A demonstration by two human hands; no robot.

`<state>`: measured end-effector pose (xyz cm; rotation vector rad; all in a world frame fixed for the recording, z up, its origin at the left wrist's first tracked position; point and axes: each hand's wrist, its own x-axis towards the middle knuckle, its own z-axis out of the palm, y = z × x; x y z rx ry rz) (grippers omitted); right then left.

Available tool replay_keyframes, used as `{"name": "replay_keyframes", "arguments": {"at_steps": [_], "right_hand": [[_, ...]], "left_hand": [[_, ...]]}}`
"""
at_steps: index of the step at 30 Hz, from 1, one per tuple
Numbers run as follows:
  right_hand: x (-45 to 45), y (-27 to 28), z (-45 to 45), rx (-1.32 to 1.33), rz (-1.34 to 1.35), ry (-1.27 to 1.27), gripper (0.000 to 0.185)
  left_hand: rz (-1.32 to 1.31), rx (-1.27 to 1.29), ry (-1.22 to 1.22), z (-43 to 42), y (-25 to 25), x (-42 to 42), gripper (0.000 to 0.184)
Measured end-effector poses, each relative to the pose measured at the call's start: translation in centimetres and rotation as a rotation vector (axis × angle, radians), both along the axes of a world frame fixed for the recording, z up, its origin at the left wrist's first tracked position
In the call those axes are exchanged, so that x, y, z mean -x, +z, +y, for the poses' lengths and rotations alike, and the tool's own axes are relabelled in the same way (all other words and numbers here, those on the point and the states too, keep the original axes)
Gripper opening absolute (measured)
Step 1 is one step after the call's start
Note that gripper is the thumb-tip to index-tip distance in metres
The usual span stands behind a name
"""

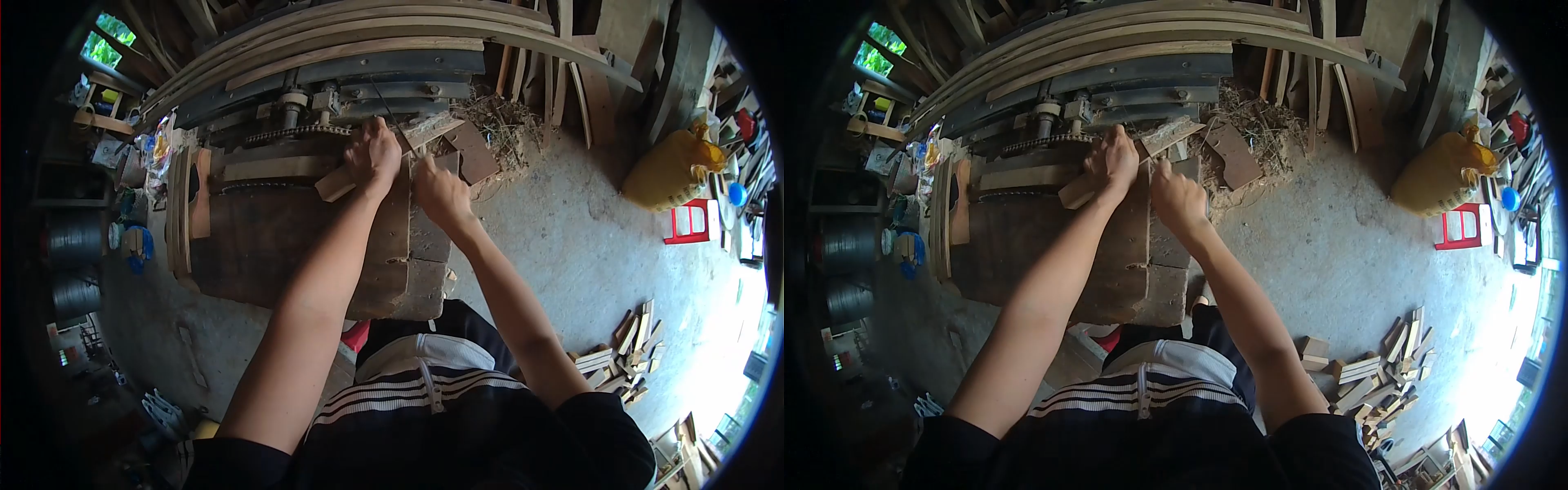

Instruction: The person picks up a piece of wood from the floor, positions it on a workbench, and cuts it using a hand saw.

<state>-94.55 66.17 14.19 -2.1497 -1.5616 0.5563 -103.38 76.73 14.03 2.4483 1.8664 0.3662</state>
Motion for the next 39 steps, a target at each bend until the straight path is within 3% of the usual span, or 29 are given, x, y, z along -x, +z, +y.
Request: {"name": "replay_keyframes", "arguments": {"at_steps": [3,11,16,22,26,28,32,34,39], "right_hand": [[-0.2,0.1,-2.3,0.119,-0.039,0.031,0.014],[0.3,-0.9,1.4,-0.127,-0.008,-0.028,0.018],[-0.2,-0.1,-3.1,0.059,-0.039,0.006,0.019],[0.4,-1.7,2.8,-0.002,0.008,-0.048,0.017],[0.2,0.2,-0.6,-0.038,-0.004,-0.014,0.017],[0.0,0.4,-3.1,0.088,-0.035,-0.008,0.017],[0.5,-0.4,-0.2,0.066,-0.005,-0.020,0.017],[0.6,-1.6,2.9,-0.067,-0.012,-0.038,0.017],[0.1,-0.8,-2.1,-0.007,-0.010,-0.015,0.015]], "left_hand": [[0.005,-0.031,0.005,0.2,-0.3,0.0,0.022],[0.018,-0.031,-0.018,0.0,0.4,0.1,0.020],[0.014,-0.096,-0.009,0.0,-0.1,0.0,0.018],[0.013,0.003,-0.026,0.3,-0.1,0.2,0.020],[0.022,-0.077,-0.023,0.1,-0.2,0.0,0.019],[0.035,-0.074,-0.014,0.0,-0.3,0.0,0.019],[0.027,-0.047,-0.022,-0.1,-0.4,0.1,0.020],[0.032,0.006,0.000,0.3,-0.2,0.1,0.021],[0.039,0.017,0.015,-0.2,0.2,-0.2,0.024]]}}
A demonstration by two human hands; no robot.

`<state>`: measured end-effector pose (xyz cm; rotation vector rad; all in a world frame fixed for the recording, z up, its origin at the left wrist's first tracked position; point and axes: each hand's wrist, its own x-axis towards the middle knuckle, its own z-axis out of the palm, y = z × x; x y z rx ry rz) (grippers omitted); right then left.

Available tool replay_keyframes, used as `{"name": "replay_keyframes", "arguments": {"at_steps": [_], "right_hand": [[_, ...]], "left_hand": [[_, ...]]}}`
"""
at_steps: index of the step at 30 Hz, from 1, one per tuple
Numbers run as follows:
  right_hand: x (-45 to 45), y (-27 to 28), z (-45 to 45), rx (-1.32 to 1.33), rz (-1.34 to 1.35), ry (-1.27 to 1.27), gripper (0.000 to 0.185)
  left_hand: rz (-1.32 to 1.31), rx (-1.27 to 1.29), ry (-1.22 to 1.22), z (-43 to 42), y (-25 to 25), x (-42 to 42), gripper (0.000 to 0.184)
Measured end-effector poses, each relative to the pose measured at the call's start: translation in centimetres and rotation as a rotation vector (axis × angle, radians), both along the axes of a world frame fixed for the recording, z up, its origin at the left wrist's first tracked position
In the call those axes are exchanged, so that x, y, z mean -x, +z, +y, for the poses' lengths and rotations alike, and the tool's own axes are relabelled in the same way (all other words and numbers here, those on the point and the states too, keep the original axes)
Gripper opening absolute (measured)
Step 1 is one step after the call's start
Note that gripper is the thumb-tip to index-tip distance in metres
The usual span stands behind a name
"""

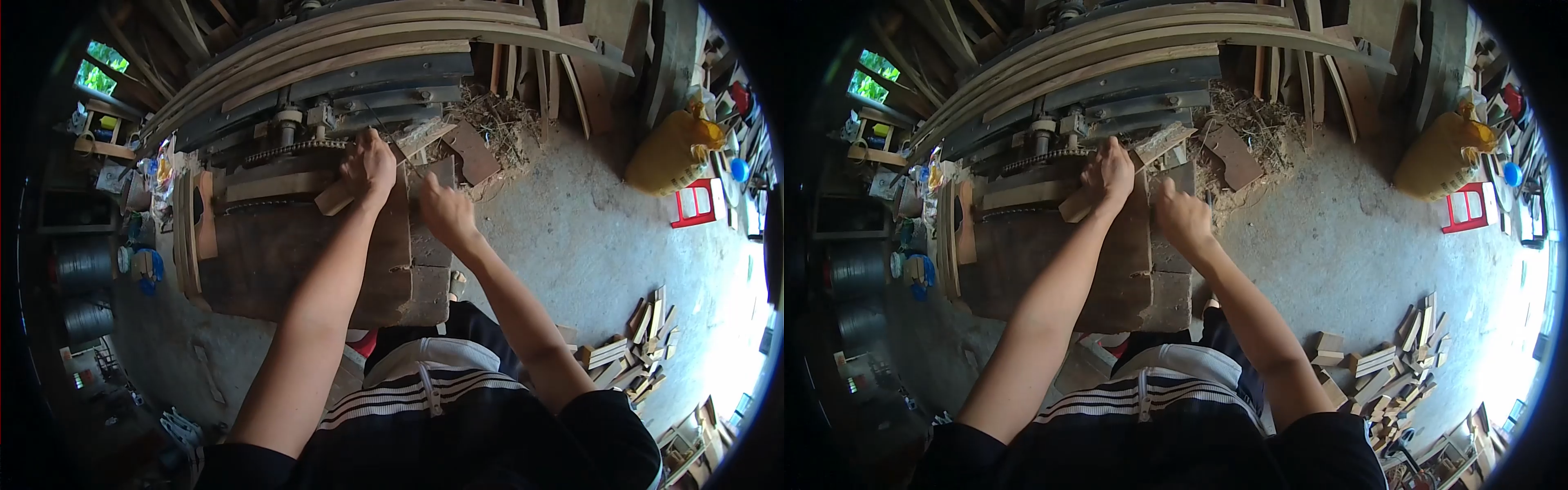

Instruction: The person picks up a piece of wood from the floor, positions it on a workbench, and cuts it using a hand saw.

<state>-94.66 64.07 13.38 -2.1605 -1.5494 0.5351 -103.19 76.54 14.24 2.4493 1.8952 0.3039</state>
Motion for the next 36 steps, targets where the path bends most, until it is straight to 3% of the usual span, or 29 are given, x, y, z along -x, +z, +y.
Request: {"name": "replay_keyframes", "arguments": {"at_steps": [3,8,13,18,20,23,27,33,36], "right_hand": [[0.1,0.1,-1.2,0.069,-0.038,0.001,0.016],[0.5,0.1,4.6,-0.088,0.055,-0.067,0.020],[-0.3,0.4,-0.9,0.032,0.007,-0.008,0.015],[-0.1,0.5,0.7,0.121,-0.027,-0.019,0.015],[0.2,-0.2,3.4,-0.050,-0.030,-0.014,0.015],[0.1,-0.4,3.7,-0.062,0.002,0.003,0.016],[-0.8,1.2,-1.2,0.135,0.000,0.030,0.018],[0.1,-0.1,3.3,0.067,-0.036,0.017,0.018],[0.1,-0.6,3.9,-0.099,-0.010,-0.020,0.019]], "left_hand": [[-0.026,0.008,0.014,0.2,-0.5,0.4,0.026],[-0.029,-0.004,-0.016,0.5,-0.6,0.3,0.026],[0.010,-0.055,-0.006,0.4,-0.6,-0.2,0.023],[0.009,-0.076,-0.023,0.4,-0.4,0.2,0.024],[-0.040,-0.138,-0.040,0.7,-1.3,0.3,0.025],[0.008,-0.088,-0.017,0.8,-1.1,0.2,0.024],[-0.006,-0.177,-0.017,0.6,-1.2,0.0,0.024],[-0.004,-0.073,-0.013,0.6,-0.7,0.1,0.024],[0.000,-0.077,-0.030,0.8,-1.2,0.3,0.025]]}}
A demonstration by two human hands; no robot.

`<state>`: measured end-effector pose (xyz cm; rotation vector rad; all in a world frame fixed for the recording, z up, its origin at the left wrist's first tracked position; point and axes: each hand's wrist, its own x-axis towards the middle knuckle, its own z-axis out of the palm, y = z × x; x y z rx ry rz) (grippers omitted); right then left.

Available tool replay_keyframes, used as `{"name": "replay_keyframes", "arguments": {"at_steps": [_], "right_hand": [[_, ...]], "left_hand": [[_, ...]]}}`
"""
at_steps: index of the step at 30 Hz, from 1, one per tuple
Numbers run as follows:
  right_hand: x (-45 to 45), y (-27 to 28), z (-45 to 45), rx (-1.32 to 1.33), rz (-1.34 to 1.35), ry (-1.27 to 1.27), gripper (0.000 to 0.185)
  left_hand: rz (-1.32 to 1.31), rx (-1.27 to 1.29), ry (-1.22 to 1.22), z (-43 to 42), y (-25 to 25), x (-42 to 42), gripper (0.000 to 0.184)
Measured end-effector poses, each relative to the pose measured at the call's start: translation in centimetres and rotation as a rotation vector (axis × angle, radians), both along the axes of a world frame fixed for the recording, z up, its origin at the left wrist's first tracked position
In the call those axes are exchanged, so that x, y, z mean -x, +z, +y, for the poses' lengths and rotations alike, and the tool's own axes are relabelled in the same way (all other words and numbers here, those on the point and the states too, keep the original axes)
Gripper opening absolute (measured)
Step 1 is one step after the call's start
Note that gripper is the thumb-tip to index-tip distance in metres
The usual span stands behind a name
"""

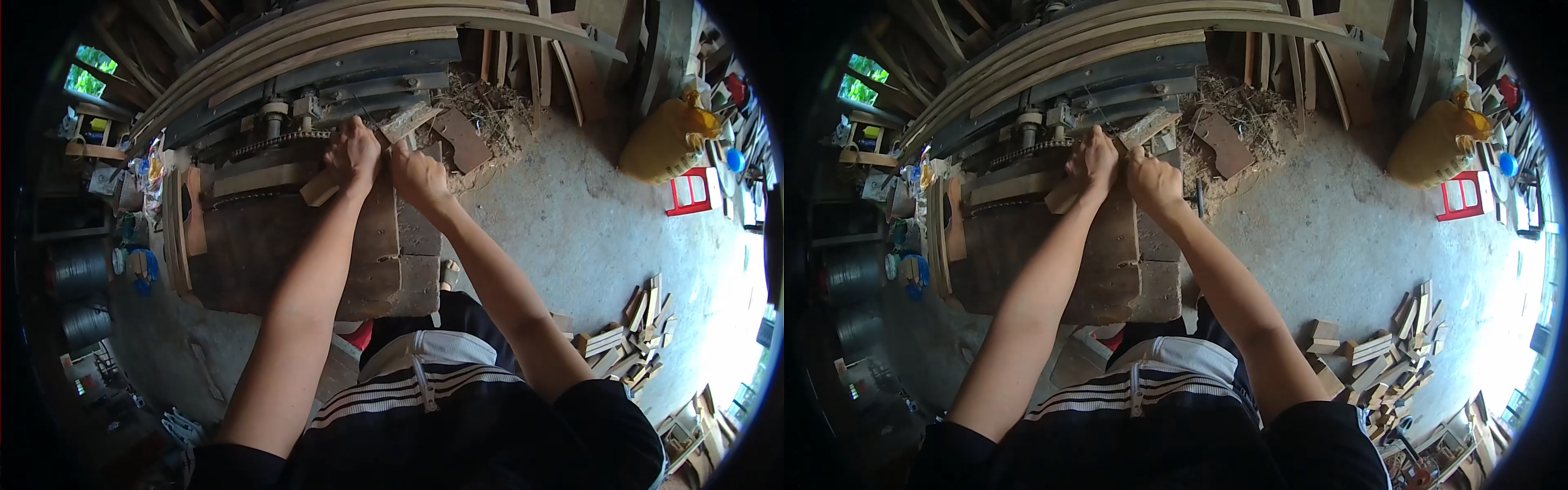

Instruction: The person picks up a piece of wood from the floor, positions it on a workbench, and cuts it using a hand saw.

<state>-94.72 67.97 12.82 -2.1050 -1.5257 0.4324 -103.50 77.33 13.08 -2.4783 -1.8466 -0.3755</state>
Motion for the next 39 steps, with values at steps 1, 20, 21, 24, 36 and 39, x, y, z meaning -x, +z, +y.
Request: {"name": "replay_keyframes", "arguments": {"at_steps": [1,20,21,24,36,39], "right_hand": [[-0.1,0.3,-1.0,0.052,-0.003,0.001,0.021],[0.1,0.6,-2.4,0.177,0.059,-0.036,0.026],[0.0,0.0,-2.2,0.181,0.056,-0.034,0.026],[-0.1,0.6,-2.3,0.183,0.055,0.019,0.030],[-0.4,0.9,-2.4,0.183,0.017,0.064,0.027],[-0.4,1.2,-2.2,0.194,0.015,0.048,0.027]], "left_hand": [[-0.004,-0.003,0.000,-0.1,0.0,-0.1,0.025],[-1.800,0.732,-1.128,-8.8,29.4,2.8,0.082],[-1.766,0.679,-1.245,-10.3,32.6,3.4,0.081],[-1.716,0.512,-1.234,-11.2,36.5,7.4,0.078],[-1.720,0.359,-1.103,-17.9,36.2,14.4,0.076],[-1.729,0.352,-1.089,-17.6,35.9,14.7,0.076]]}}
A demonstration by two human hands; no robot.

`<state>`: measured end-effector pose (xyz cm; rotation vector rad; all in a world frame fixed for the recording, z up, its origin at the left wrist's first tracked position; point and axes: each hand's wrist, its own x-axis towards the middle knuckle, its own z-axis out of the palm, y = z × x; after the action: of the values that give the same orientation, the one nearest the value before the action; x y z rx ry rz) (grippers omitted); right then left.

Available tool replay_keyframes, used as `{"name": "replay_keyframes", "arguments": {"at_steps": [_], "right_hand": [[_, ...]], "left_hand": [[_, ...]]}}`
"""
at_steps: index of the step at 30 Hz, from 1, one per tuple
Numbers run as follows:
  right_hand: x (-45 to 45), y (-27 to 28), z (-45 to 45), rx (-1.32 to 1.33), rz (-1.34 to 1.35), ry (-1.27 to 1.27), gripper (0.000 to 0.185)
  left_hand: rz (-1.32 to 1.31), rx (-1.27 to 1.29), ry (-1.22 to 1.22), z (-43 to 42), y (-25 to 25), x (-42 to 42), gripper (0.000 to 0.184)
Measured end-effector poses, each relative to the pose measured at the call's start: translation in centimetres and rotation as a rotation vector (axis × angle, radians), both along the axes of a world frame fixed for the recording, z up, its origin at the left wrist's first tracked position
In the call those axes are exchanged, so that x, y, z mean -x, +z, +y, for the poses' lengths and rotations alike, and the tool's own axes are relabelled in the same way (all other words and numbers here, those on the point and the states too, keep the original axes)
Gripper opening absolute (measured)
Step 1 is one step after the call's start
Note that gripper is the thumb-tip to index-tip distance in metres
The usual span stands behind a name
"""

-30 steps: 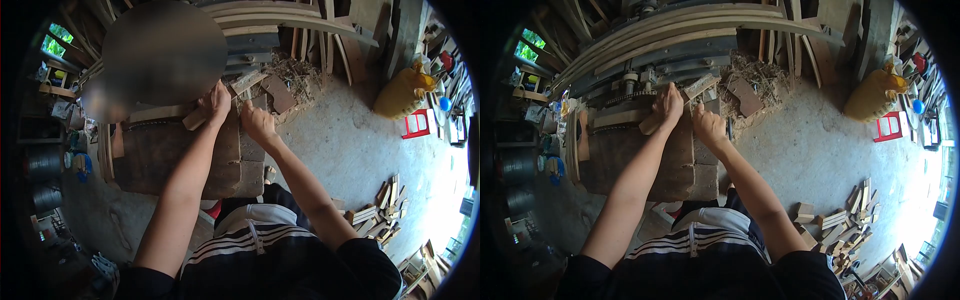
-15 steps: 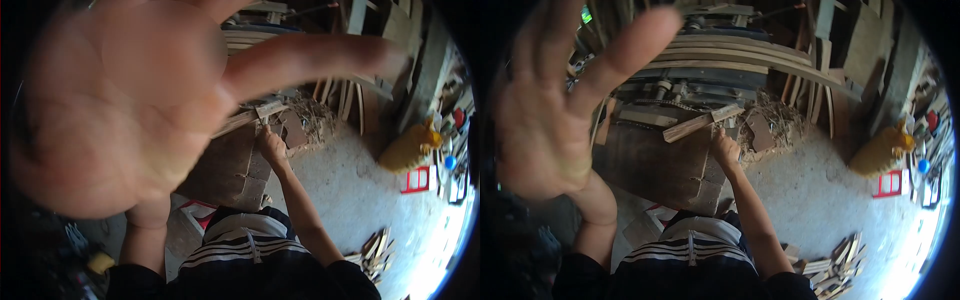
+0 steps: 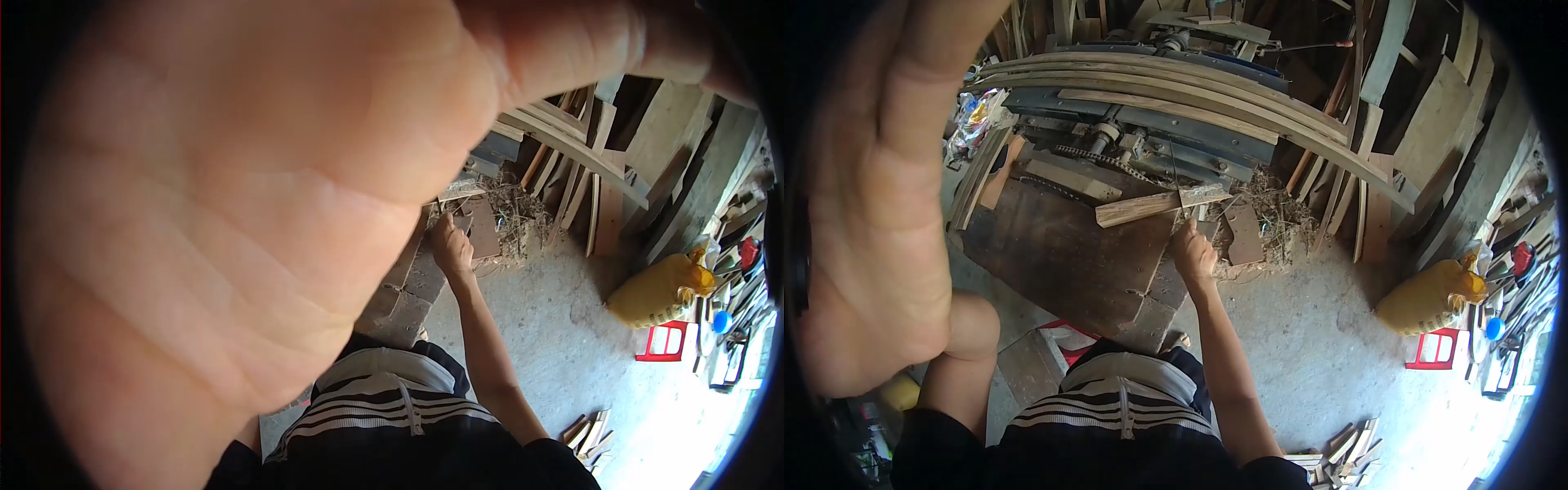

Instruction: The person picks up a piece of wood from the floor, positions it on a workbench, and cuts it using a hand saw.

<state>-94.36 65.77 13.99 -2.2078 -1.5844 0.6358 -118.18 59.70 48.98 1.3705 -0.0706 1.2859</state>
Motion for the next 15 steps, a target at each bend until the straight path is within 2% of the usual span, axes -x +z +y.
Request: {"name": "replay_keyframes", "arguments": {"at_steps": [4,5,7,9,11,15], "right_hand": [[0.0,-0.1,-0.1,-0.009,-0.017,-0.003,0.026],[0.0,-0.2,-0.1,-0.023,-0.022,-0.001,0.025],[0.0,-0.8,-0.4,-0.005,-0.031,-0.043,0.023],[0.0,-1.0,-0.4,-0.107,-0.037,0.001,0.020],[0.2,-1.1,-0.2,-0.076,-0.037,-0.031,0.019],[0.5,-0.2,-0.2,-0.051,-0.070,-0.047,0.017]], "left_hand": [[-0.003,0.034,-0.030,1.2,-0.3,-3.4,0.076],[-0.008,0.045,-0.041,2.0,-0.3,-7.8,0.075],[-0.011,0.071,-0.064,4.4,-0.2,-8.2,0.075],[0.003,0.087,-0.096,5.4,-0.2,-6.6,0.075],[0.028,0.096,-0.132,9.4,0.5,-9.4,0.075],[0.060,0.129,-0.158,9.7,-0.2,-9.0,0.074]]}}
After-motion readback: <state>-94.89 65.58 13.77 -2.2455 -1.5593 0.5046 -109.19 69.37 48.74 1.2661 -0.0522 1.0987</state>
